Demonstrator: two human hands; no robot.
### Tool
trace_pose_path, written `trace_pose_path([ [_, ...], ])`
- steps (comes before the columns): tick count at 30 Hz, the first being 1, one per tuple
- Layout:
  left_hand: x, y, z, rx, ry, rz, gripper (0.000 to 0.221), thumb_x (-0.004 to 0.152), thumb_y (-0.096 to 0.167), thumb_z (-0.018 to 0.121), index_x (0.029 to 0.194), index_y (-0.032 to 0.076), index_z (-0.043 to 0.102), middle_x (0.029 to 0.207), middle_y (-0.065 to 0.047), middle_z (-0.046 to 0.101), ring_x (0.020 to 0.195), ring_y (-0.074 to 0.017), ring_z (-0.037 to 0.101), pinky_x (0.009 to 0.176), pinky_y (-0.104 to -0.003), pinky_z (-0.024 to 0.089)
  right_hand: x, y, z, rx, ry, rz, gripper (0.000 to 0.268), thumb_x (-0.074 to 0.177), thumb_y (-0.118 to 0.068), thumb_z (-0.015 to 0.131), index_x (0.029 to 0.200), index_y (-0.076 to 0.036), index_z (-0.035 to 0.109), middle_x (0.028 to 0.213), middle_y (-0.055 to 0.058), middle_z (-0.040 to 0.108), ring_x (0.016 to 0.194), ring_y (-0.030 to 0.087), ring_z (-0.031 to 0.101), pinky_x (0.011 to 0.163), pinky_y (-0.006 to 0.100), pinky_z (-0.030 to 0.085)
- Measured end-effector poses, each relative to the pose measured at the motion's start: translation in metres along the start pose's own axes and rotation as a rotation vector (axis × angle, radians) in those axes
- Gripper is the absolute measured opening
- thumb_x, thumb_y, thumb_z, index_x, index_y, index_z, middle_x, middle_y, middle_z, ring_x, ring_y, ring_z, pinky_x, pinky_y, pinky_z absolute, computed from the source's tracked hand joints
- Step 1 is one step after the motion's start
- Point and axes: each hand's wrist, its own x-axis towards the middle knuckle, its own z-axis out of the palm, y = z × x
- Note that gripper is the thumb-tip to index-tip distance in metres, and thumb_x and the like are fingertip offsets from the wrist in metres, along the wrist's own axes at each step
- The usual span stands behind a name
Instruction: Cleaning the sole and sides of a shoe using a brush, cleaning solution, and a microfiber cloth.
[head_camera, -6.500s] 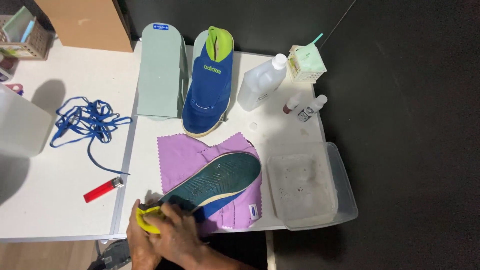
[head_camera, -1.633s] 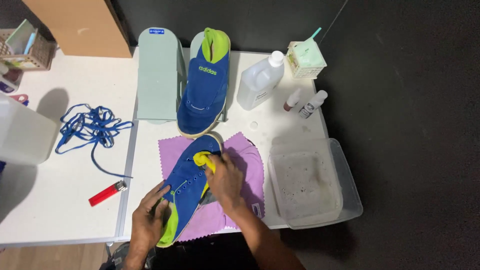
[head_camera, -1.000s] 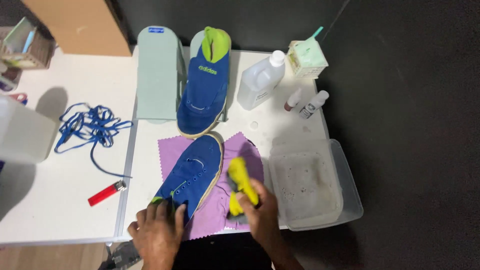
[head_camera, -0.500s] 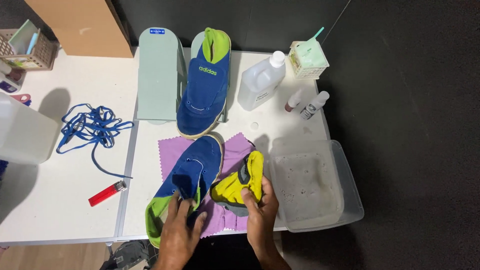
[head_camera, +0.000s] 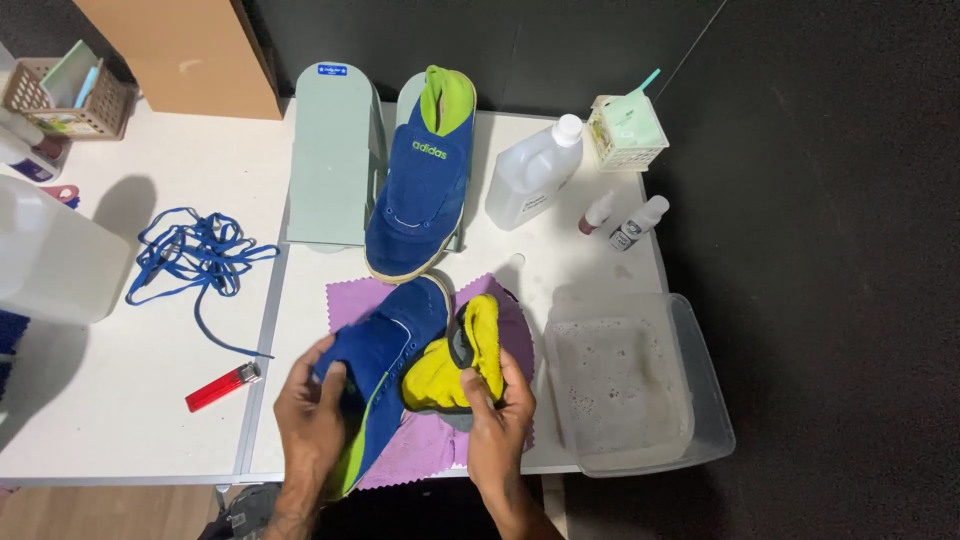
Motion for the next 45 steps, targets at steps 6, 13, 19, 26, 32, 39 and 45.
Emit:
trace_pose_path([
  [6, 0.027, 0.012, 0.001, -0.594, -0.044, -0.363, 0.045, 0.101, 0.006, 0.056, 0.145, 0.010, 0.055, 0.101, -0.018, 0.070, 0.079, -0.0183, 0.069, 0.071, -0.030, 0.063, -0.001, 0.012, 0.008, 0.346, 0.155, 0.095, 0.055, 0.082, -0.004, 0.068, 0.136, 0.003, 0.063, 0.127, 0.024, 0.074, 0.113, 0.037, 0.072, 0.092, 0.046, 0.060],
  [13, -0.005, 0.040, 0.028, -0.252, -0.289, -0.457, 0.062, 0.095, 0.041, 0.045, 0.146, 0.010, 0.057, 0.138, -0.017, 0.066, 0.123, -0.0293, 0.059, 0.095, -0.044, 0.049, 0.002, 0.018, -0.002, 0.370, 0.271, 0.052, 0.053, 0.082, -0.004, 0.064, 0.135, 0.003, 0.064, 0.122, 0.021, 0.074, 0.109, 0.034, 0.070, 0.092, 0.046, 0.057],
  [19, 0.013, -0.045, 0.023, -0.289, 0.037, -0.389, 0.019, 0.092, 0.012, 0.060, 0.107, 0.004, 0.068, 0.093, -0.011, 0.070, 0.079, -0.0226, 0.064, 0.079, -0.037, 0.054, 0.009, 0.020, -0.011, 0.076, 0.131, -0.101, 0.038, 0.088, -0.011, 0.067, 0.124, 0.001, 0.070, 0.105, 0.014, 0.078, 0.094, 0.027, 0.075, 0.071, 0.039, 0.064],
  [26, 0.005, -0.033, 0.009, -0.723, -0.123, -0.517, 0.054, 0.098, 0.016, 0.045, 0.148, -0.005, 0.043, 0.142, -0.024, 0.059, 0.121, -0.0323, 0.059, 0.109, -0.047, 0.047, 0.034, 0.007, 0.026, -0.442, -0.181, -0.793, 0.038, 0.084, 0.007, 0.067, 0.120, -0.003, 0.072, 0.130, 0.013, 0.060, 0.117, 0.028, 0.064, 0.096, 0.035, 0.060],
  [32, 0.021, -0.065, -0.003, -0.873, -0.373, -0.459, 0.073, 0.105, 0.054, 0.032, 0.151, -0.002, 0.043, 0.144, -0.021, 0.054, 0.126, -0.0296, 0.054, 0.114, -0.045, 0.040, 0.043, 0.077, 0.055, -1.028, -0.545, -0.792, 0.052, 0.090, -0.003, 0.064, 0.142, -0.008, 0.056, 0.153, 0.020, 0.050, 0.146, 0.047, 0.036, 0.121, 0.058, 0.021],
  [39, 0.028, -0.099, -0.020, -0.892, -0.473, -0.390, 0.079, 0.100, 0.082, 0.040, 0.108, 0.010, 0.071, 0.090, -0.013, 0.075, 0.082, -0.0274, 0.071, 0.077, -0.039, 0.057, -0.048, 0.085, 0.027, -0.699, -0.765, -0.858, 0.044, 0.095, 0.004, 0.048, 0.139, 0.004, 0.055, 0.150, 0.026, 0.050, 0.138, 0.048, 0.045, 0.117, 0.055, 0.034],
  [45, 0.008, -0.037, 0.002, -0.883, -0.306, -0.486, 0.079, 0.101, 0.059, 0.028, 0.153, 0.001, 0.041, 0.149, -0.020, 0.050, 0.133, -0.0283, 0.049, 0.119, -0.045, 0.035, 0.061, 0.078, 0.058, -1.219, -0.373, -0.820, 0.052, 0.084, 0.000, 0.065, 0.134, -0.013, 0.066, 0.153, 0.022, 0.049, 0.136, 0.042, 0.048, 0.107, 0.053, 0.039],
])
